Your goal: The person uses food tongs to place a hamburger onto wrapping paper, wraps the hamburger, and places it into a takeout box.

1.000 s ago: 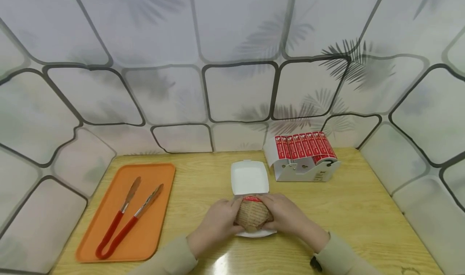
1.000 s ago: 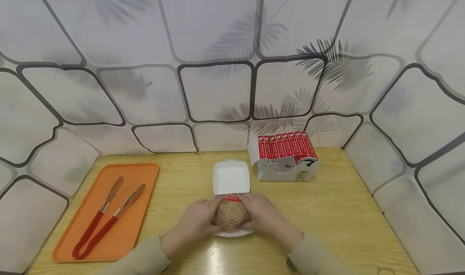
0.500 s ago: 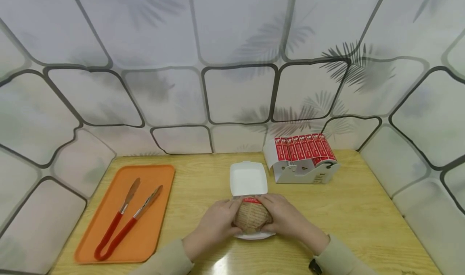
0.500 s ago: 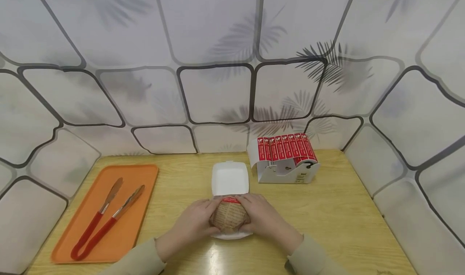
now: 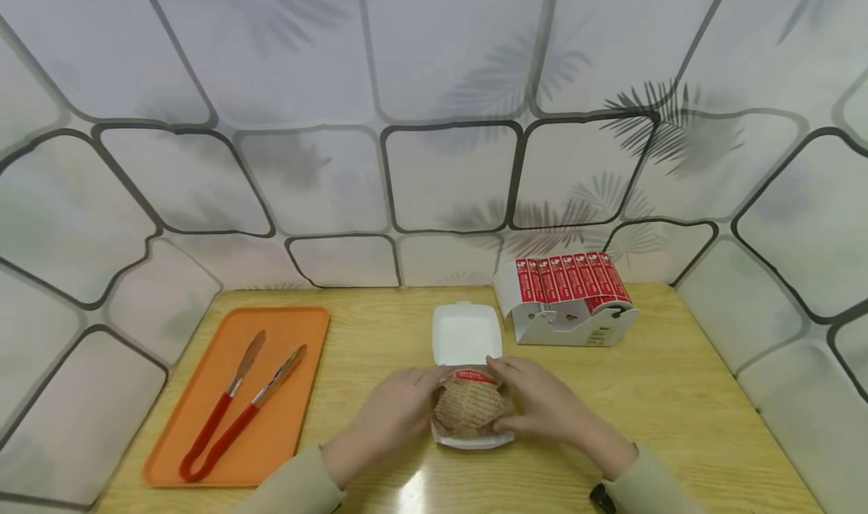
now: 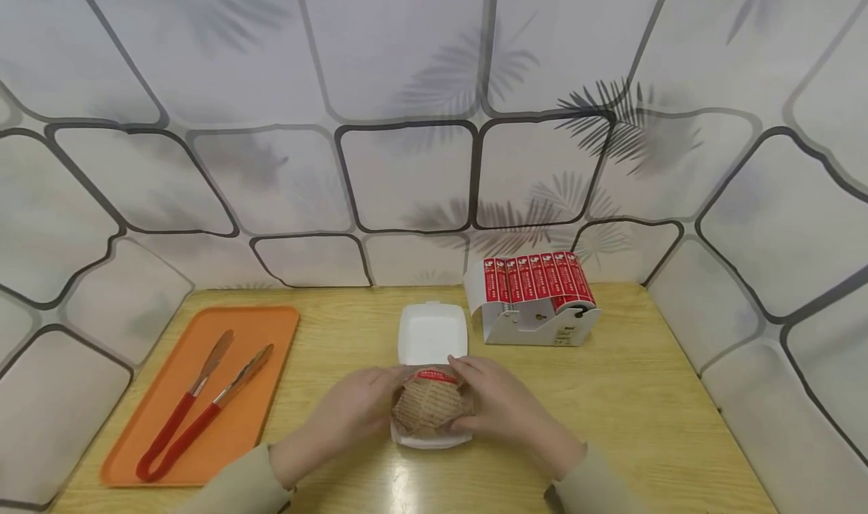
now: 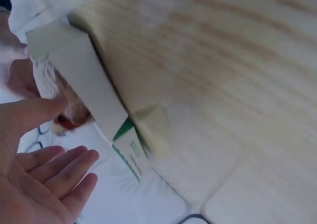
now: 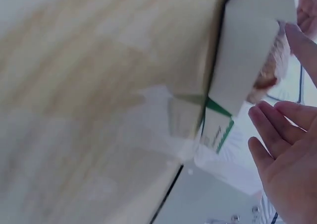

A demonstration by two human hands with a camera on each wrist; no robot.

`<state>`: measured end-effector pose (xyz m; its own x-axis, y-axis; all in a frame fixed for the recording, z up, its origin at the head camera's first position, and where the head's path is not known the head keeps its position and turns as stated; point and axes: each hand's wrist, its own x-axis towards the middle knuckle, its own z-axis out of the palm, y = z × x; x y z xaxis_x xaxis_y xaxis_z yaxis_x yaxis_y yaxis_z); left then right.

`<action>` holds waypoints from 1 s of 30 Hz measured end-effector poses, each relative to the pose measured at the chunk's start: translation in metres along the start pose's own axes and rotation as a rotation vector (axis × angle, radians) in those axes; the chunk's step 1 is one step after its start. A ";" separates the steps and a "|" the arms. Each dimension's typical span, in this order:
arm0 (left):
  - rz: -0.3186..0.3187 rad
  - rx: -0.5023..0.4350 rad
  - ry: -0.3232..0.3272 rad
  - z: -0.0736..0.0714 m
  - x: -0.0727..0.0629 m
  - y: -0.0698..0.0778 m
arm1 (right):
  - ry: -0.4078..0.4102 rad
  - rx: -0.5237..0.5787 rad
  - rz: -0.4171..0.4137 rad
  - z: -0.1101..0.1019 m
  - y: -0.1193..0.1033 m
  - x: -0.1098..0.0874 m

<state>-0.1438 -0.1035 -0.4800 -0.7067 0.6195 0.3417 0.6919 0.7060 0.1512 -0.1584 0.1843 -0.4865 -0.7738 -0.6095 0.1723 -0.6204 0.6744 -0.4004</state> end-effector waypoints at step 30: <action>-0.621 -0.627 0.000 0.035 0.033 -0.043 | 0.030 0.130 0.274 0.005 0.043 0.028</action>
<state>-0.2019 -0.1017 -0.5075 -0.9820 0.1866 0.0284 0.1362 0.5968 0.7908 -0.2059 0.1945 -0.5040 -0.9148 -0.3981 0.0674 -0.3676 0.7521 -0.5471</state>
